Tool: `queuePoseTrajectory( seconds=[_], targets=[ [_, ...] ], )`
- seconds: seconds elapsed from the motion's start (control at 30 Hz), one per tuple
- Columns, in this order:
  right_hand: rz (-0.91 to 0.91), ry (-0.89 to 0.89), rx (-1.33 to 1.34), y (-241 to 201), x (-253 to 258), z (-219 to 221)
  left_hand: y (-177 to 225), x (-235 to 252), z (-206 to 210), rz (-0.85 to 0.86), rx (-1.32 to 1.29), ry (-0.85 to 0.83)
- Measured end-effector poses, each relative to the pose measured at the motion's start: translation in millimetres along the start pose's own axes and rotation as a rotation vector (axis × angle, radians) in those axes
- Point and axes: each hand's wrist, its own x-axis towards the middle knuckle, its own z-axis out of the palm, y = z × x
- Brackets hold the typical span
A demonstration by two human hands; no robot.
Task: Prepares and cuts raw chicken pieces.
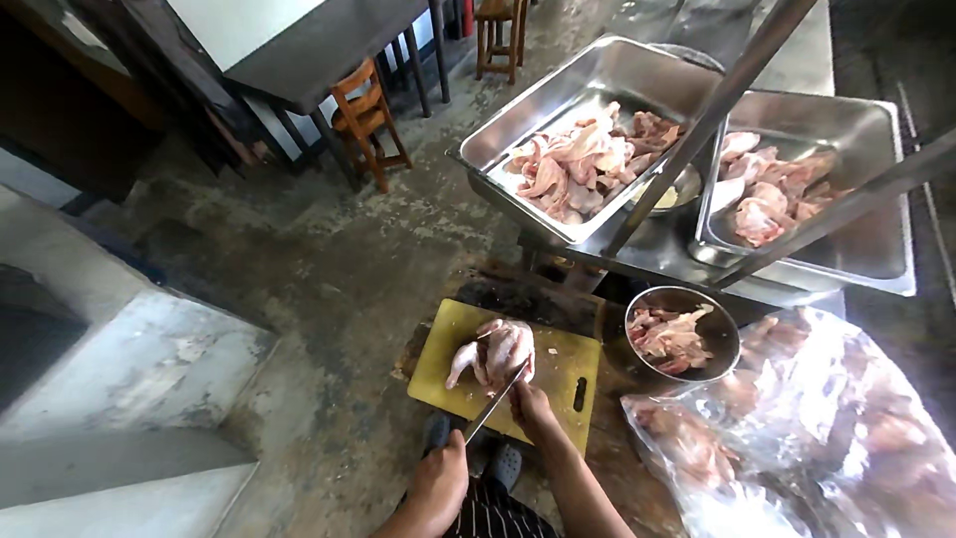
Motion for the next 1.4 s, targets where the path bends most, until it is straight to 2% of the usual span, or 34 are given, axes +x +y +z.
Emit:
queuePoseTrajectory(
  seconds=[0.2, 0.37, 0.5, 0.63, 0.83, 1.0, 1.07, 1.2, 1.4],
  targets=[
    [-0.047, -0.029, 0.090, -2.0, 6.6, 0.7, 17.7, 16.4, -10.3, 0.015, -0.004, 0.027],
    [-0.032, -0.060, 0.175, -5.3, -0.4, 16.2, 12.0, -5.5, -36.5, -0.040, 0.042, -0.014],
    [-0.023, -0.088, 0.183, -3.9, -7.1, 22.3, 16.9, 7.1, -34.3, -0.010, 0.057, 0.041],
    [-0.030, -0.095, 0.228, 5.5, 9.5, 15.5, 23.6, 30.3, -32.3, -0.012, 0.082, 0.053],
    [-0.045, -0.055, 0.196, 6.2, 11.9, 18.4, 9.0, 5.8, -36.5, -0.043, 0.097, 0.020],
    [-0.041, -0.061, 0.180, 17.6, 25.0, 19.0, 13.3, 39.7, -33.7, -0.033, 0.138, 0.042],
    [-0.023, -0.070, 0.127, 15.0, 24.0, 14.1, 6.7, 48.2, -41.1, 0.019, 0.161, 0.022],
    [0.007, -0.079, -0.103, 22.4, 25.6, 9.9, -27.2, 72.5, -83.0, 0.200, 0.200, -0.064],
    [0.014, -0.045, -0.506, 28.3, 28.0, -0.3, -34.9, 96.3, -119.0, 0.275, 0.310, -0.119]
  ],
)
